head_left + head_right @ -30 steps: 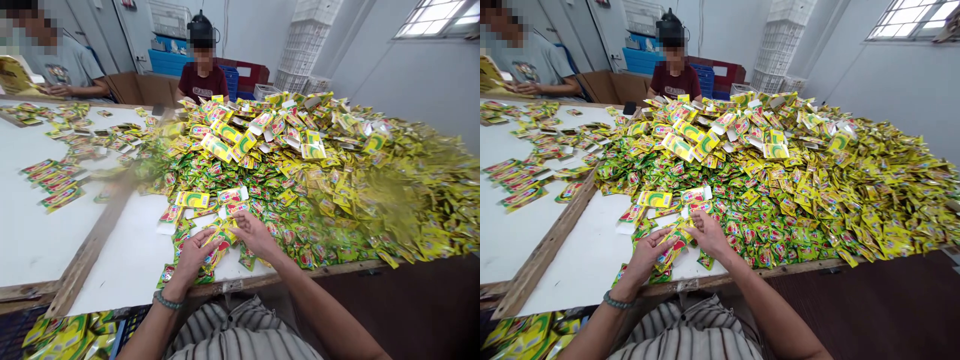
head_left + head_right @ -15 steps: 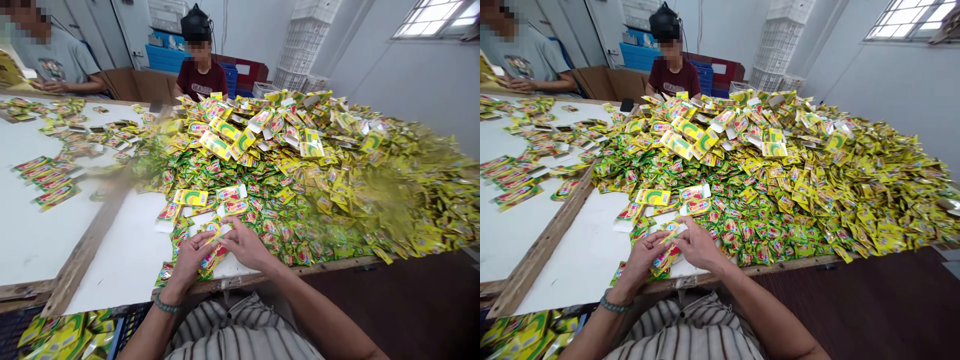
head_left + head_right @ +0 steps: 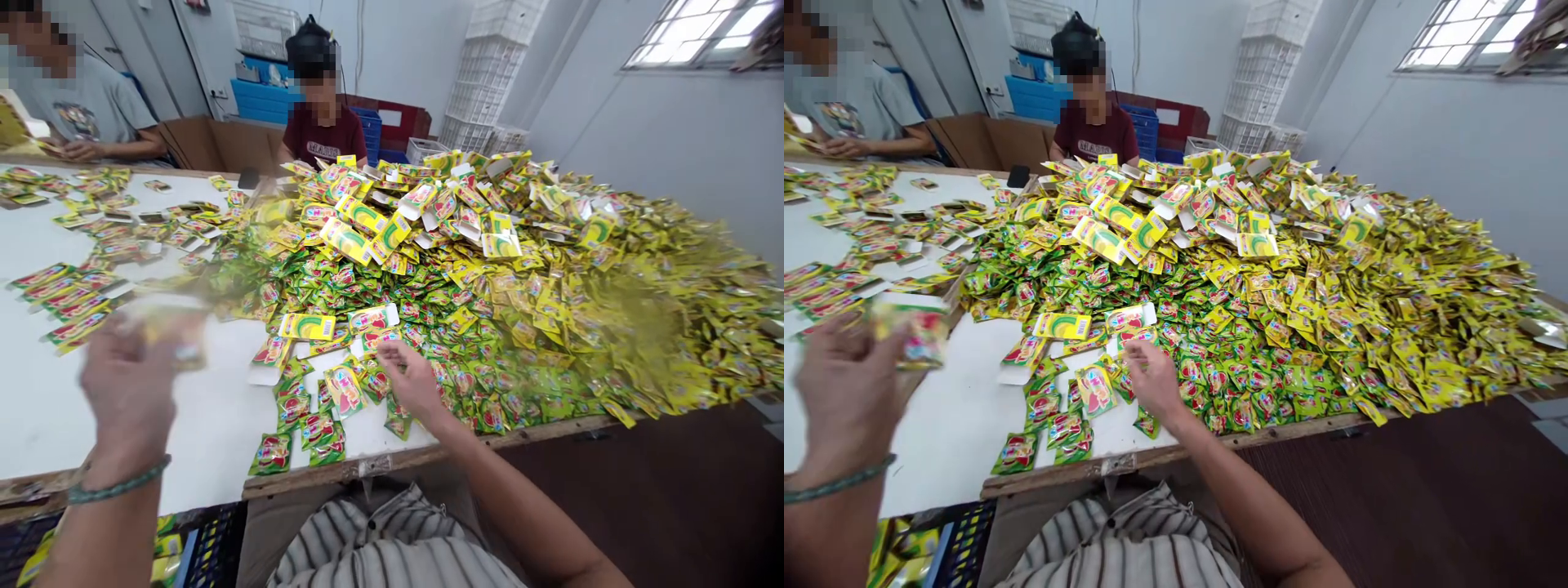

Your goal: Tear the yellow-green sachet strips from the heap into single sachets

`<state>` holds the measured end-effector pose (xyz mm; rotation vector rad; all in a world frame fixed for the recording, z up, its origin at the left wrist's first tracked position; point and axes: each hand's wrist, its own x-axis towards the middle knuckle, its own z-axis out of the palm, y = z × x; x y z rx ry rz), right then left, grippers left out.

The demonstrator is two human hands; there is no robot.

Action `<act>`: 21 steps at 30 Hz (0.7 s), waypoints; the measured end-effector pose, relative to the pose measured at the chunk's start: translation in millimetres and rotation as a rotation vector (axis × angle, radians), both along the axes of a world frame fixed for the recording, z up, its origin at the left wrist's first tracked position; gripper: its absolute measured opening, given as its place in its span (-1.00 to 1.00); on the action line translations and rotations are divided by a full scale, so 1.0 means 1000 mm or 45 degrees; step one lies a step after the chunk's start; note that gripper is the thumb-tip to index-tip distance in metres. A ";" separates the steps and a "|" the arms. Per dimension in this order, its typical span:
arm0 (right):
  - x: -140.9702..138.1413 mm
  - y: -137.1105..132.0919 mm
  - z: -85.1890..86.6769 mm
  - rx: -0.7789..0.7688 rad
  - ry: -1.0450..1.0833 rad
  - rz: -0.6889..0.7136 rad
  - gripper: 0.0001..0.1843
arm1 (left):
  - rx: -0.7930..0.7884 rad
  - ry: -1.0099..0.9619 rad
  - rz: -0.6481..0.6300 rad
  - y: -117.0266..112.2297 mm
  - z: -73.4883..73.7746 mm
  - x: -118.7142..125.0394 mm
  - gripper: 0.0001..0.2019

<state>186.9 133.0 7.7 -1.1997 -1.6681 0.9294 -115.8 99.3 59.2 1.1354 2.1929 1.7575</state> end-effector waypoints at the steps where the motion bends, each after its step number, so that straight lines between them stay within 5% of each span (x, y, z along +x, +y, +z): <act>1: 0.008 0.009 -0.003 0.017 -0.050 -0.067 -0.79 | 0.083 0.240 0.176 0.002 0.008 -0.008 -0.24; 3: 0.021 0.022 -0.010 0.060 -0.167 -0.103 -0.76 | 0.104 0.604 0.168 0.005 0.012 -0.003 -0.26; 7: 0.027 0.023 -0.023 0.123 -0.435 0.062 -0.70 | -0.256 0.912 -0.913 0.006 -0.025 0.060 -0.49; 10: 0.024 0.006 -0.029 0.221 -0.632 0.183 -0.61 | -0.542 1.029 -1.342 0.007 -0.060 0.101 -0.31; 14: 0.021 -0.010 -0.035 0.235 -0.945 0.239 -0.44 | -0.623 1.091 -1.375 0.011 -0.073 0.107 -0.38; 21: 0.010 -0.010 -0.050 0.183 -0.974 0.198 -0.84 | -0.622 1.036 -1.225 0.003 -0.067 0.090 -0.84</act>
